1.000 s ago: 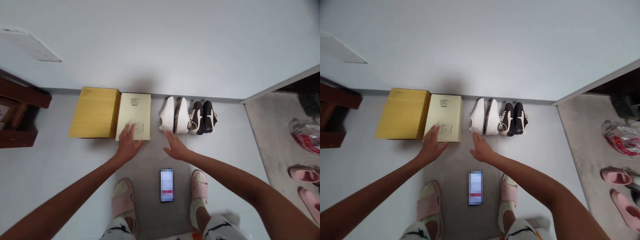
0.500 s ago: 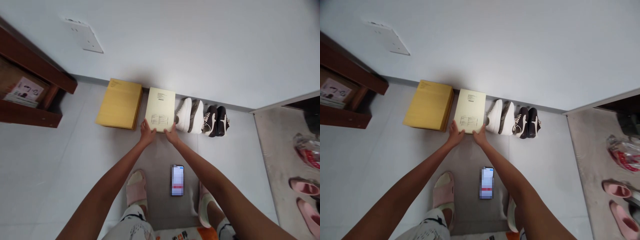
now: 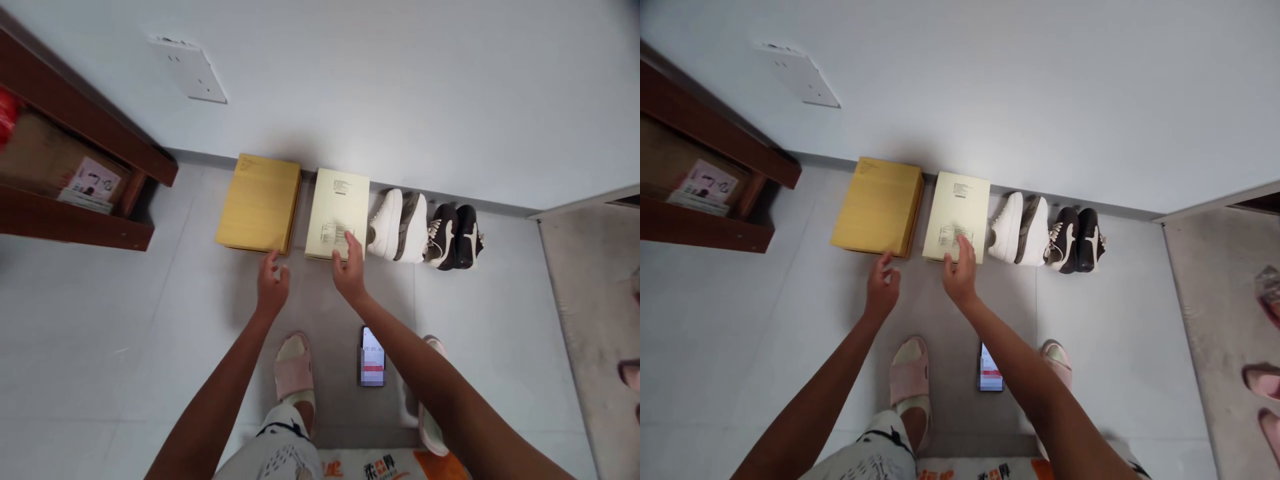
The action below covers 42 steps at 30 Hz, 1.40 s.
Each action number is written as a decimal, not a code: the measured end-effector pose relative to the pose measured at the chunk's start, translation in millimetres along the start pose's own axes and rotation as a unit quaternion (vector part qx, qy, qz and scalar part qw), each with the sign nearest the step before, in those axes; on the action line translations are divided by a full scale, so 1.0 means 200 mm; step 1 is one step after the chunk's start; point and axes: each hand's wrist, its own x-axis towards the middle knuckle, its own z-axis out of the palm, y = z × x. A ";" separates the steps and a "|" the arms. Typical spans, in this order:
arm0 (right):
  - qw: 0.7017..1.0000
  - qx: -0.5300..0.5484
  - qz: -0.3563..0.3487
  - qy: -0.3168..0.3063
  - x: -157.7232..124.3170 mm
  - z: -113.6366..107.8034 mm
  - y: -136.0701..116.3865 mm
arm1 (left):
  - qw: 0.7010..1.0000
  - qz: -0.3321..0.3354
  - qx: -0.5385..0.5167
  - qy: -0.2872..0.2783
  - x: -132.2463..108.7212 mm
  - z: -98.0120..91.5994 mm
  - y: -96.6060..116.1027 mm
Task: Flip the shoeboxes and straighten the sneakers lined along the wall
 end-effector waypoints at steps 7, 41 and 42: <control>0.969 0.186 0.139 -0.083 -0.22 0.33 -0.19 | 0.982 -0.082 0.009 0.168 0.30 -0.37 -0.24; 0.886 0.235 0.390 -0.082 0.38 0.83 -0.24 | 0.955 -0.266 -0.128 0.011 0.96 -0.51 -0.49; 0.885 0.239 0.392 -0.081 0.38 0.84 -0.24 | 0.954 -0.265 -0.138 0.015 0.97 -0.50 -0.51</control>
